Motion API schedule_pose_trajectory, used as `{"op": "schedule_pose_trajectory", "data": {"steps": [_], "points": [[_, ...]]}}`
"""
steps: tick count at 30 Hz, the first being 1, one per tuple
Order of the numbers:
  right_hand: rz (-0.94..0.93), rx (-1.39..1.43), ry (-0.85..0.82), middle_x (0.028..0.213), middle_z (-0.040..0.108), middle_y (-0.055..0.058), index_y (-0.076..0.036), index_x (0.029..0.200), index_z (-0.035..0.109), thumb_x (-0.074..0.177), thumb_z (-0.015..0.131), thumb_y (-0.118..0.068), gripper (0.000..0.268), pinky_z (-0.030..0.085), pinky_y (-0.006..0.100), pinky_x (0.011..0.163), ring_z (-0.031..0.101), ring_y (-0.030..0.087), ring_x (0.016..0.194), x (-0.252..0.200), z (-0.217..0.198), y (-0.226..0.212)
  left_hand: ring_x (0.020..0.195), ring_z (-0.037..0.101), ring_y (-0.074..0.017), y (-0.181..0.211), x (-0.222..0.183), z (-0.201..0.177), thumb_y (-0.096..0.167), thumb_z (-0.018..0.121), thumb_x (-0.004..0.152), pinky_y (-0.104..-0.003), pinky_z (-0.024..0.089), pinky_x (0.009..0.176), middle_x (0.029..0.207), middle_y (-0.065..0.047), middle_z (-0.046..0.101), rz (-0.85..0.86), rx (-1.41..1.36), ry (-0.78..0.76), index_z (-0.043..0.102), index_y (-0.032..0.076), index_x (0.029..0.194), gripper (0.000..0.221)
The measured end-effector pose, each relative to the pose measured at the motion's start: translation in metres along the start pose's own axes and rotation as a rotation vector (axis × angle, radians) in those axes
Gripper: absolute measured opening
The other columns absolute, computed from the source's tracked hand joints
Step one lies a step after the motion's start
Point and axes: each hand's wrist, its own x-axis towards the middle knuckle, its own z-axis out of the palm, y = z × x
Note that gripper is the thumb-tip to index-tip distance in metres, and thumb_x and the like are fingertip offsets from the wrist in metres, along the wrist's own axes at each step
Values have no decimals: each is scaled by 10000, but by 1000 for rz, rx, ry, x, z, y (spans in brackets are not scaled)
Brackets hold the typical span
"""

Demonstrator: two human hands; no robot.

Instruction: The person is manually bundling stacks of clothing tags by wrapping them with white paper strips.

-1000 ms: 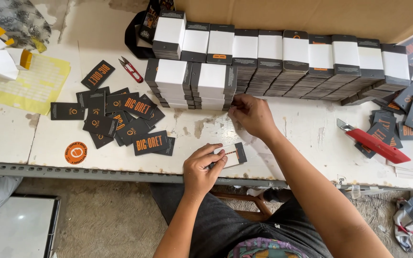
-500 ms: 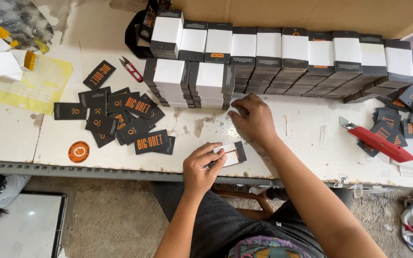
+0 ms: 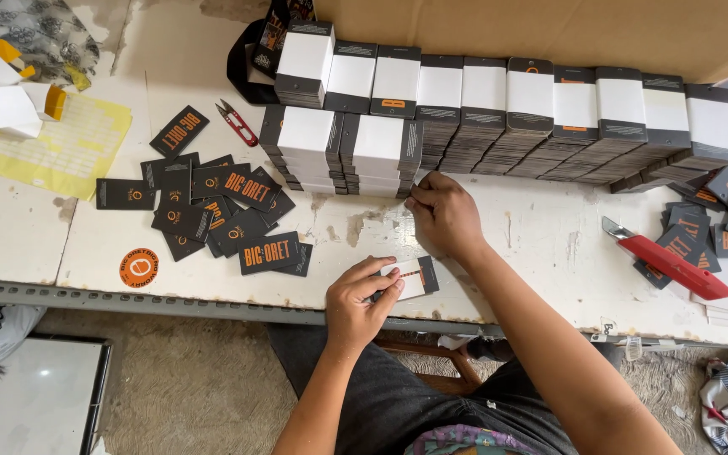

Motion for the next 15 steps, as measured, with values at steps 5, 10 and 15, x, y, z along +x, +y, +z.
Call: {"op": "schedule_pose_trajectory", "data": {"steps": [5, 10, 15], "points": [[-93, -24, 20, 666, 528, 47, -119, 740, 663, 738, 569, -177, 111, 452, 355, 570, 551, 281, 631, 7, 4, -11, 825, 636, -261, -1, 0, 0, 75, 694, 688, -366, 469, 817, 825, -111, 676, 10, 0, 2, 697, 69, 725, 37], [-156, -146, -50, 696, 547, -14, -195, 828, 678, 750, 546, -207, 154, 424, 331, 581, 549, 218, 660, 19, 23, -22, 816, 636, -271, 4, 3, -1, 86, 694, 692, -377, 473, 809, 824, -113, 675, 2, 4, -3, 698, 76, 725, 35], [-18, 125, -67, 769, 596, 55, -94, 939, 661, 760, 545, -89, 213, 455, 329, 615, 593, 259, 718, 27, 5, -39, 820, 635, -273, 2, 2, -2, 97, 691, 700, -372, 470, 809, 825, -108, 672, 24, 11, 8, 695, 73, 724, 34]]}}
